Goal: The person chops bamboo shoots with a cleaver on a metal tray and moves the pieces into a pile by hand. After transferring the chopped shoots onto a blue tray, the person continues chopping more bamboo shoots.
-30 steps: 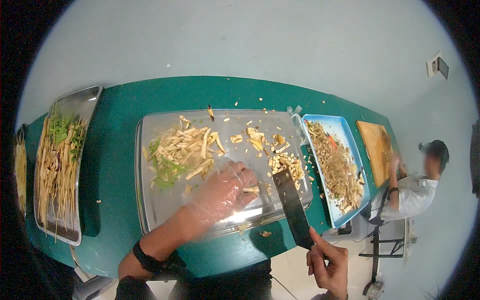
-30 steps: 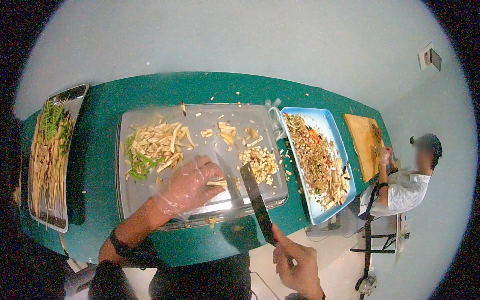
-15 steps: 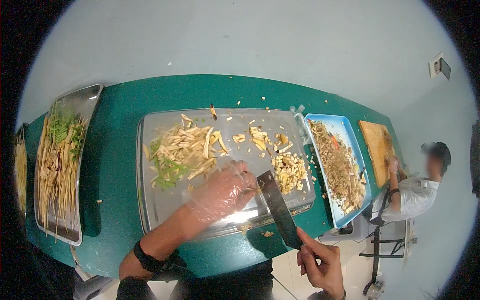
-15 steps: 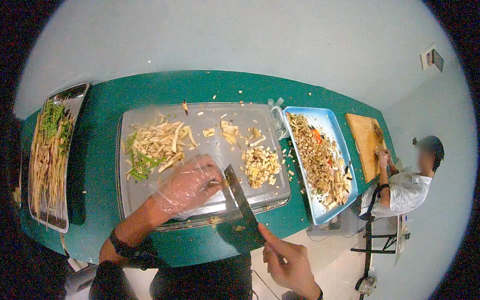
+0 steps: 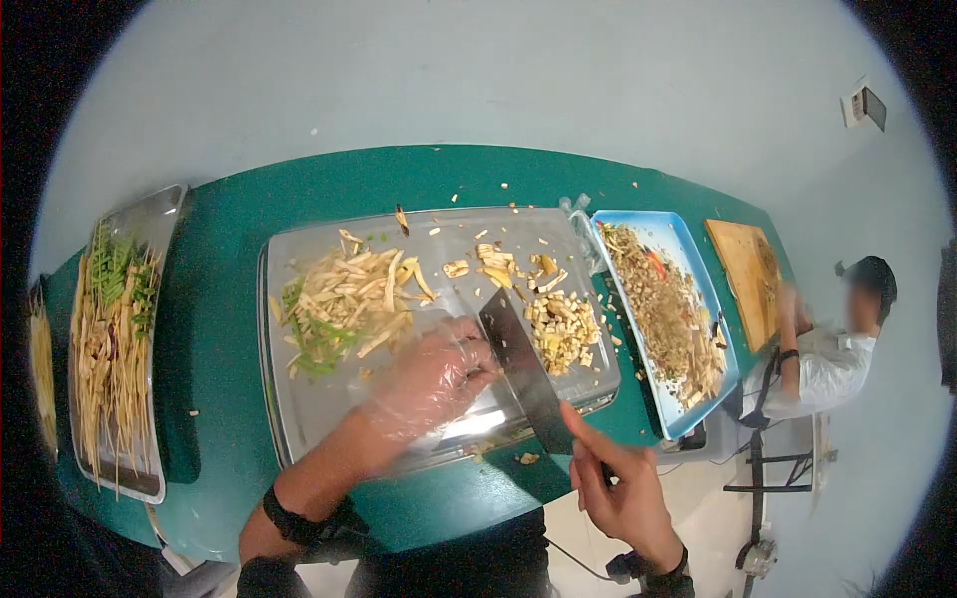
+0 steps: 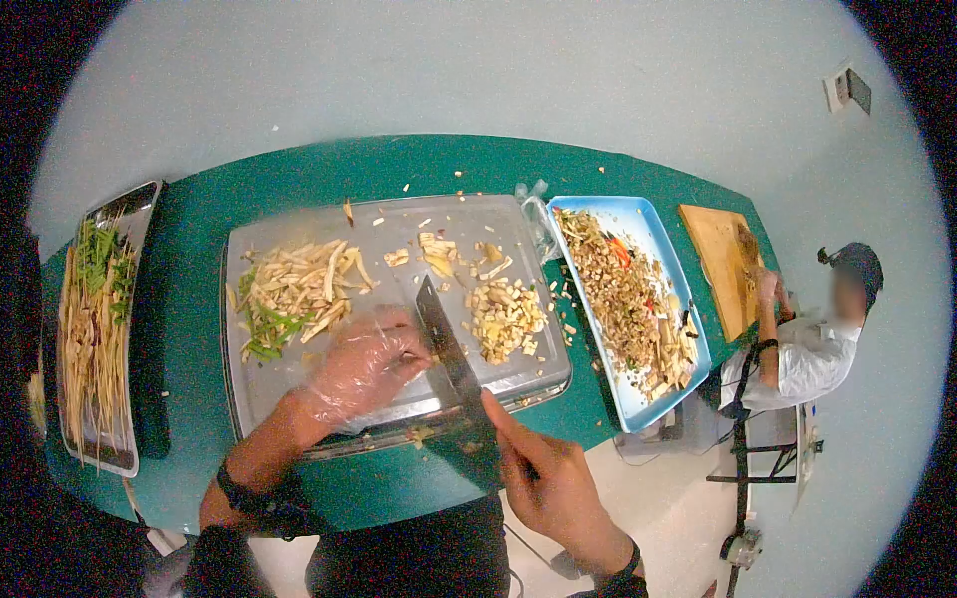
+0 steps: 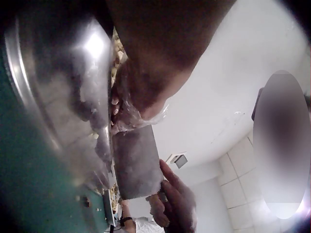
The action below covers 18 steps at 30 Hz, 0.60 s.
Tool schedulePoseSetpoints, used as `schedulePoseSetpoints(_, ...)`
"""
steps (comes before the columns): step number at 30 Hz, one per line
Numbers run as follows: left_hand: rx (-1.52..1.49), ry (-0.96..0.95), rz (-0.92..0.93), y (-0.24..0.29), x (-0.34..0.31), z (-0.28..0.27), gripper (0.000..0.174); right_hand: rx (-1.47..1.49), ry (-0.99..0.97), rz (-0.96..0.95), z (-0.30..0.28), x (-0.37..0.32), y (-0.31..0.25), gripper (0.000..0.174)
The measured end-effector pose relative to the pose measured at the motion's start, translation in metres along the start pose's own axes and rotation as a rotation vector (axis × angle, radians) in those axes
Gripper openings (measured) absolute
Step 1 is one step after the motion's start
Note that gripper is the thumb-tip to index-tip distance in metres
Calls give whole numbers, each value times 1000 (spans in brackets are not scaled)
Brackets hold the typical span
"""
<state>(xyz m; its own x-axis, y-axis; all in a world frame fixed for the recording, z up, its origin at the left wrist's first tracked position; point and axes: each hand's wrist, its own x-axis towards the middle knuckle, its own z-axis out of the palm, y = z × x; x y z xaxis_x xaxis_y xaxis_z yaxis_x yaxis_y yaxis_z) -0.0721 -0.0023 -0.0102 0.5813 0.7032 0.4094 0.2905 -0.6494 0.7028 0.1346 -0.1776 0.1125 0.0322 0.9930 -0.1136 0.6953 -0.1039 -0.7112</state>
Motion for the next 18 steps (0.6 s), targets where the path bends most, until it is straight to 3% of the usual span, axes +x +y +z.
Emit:
schedulePoseSetpoints(5, 36, -21, -21, 8, 2, -10, 12, -44, 21, -46, -1, -6, 3, 62)
schedulePoseSetpoints(11, 49, 18, 22, 3, 1, -5, 13, 43, 28, 128, -10, -22, -4, 57)
schedulePoseSetpoints(18, 60, -25, -29, 4, 1, -6, 14, 89, -15, 82, -2, -26, 1, 56)
